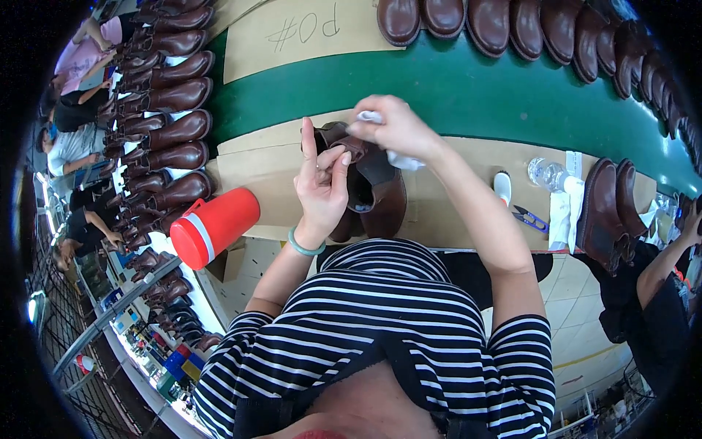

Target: Inspecting brown leather boots for defects and cleaning them with a cloth on a factory assembly line.

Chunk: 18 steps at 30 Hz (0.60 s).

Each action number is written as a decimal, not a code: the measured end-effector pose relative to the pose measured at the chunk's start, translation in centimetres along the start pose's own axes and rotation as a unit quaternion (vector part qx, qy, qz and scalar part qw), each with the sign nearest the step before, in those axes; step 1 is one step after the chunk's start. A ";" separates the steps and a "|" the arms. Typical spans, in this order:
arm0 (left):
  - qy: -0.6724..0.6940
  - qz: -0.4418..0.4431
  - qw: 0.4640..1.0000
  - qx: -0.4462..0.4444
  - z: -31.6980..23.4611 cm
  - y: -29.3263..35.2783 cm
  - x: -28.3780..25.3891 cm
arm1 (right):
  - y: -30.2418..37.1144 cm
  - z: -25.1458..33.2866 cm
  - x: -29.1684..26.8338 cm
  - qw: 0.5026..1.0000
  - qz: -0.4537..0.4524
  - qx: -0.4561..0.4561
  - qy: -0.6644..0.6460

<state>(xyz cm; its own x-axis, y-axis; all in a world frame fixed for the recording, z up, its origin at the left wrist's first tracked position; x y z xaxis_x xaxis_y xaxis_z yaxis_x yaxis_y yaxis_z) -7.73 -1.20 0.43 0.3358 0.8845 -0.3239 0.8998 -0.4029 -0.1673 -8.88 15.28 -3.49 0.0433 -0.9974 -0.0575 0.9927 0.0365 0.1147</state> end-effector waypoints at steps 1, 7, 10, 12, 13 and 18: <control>0.020 0.018 0.999 -0.019 -0.1 -0.2 0.2 | -0.5 -3.1 -1.0 0.997 -0.016 0.011 0.071; 0.160 0.008 0.973 -0.168 -2.8 -2.5 -3.4 | 0.4 -3.6 -5.6 0.988 -0.099 0.098 -0.064; 0.041 0.015 0.975 -0.216 -1.4 -4.4 -6.4 | 0.0 -2.0 -6.1 0.987 -0.109 0.080 -0.089; 0.052 0.038 0.953 -0.297 0.0 -5.1 -5.8 | -0.9 -0.5 -5.2 0.996 -0.059 0.052 -0.047; 0.065 0.069 0.922 -0.375 0.8 -4.9 -5.1 | -1.4 0.2 -4.8 0.996 -0.053 0.051 -0.048; 0.098 0.007 0.949 -0.300 2.4 -4.1 -4.5 | -3.1 2.7 -2.0 0.989 0.068 0.067 -0.112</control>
<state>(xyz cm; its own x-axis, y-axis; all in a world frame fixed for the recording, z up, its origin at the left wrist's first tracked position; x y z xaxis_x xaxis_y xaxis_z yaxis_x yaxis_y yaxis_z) -13.58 -4.10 0.28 0.3415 0.9303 -0.1339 0.8717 -0.2602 0.4153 -12.40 16.99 -1.03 0.1346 -0.9731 0.1870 0.9548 0.1779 0.2382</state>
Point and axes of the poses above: each hand's wrist, its own y-axis away from the middle knuckle, its own x-axis out of the palm, z = x × y, the point moved 4 cm from there along -y, towards the middle knuckle, and after that the axes turned 3 degrees about -x, right-handed, at the moved point
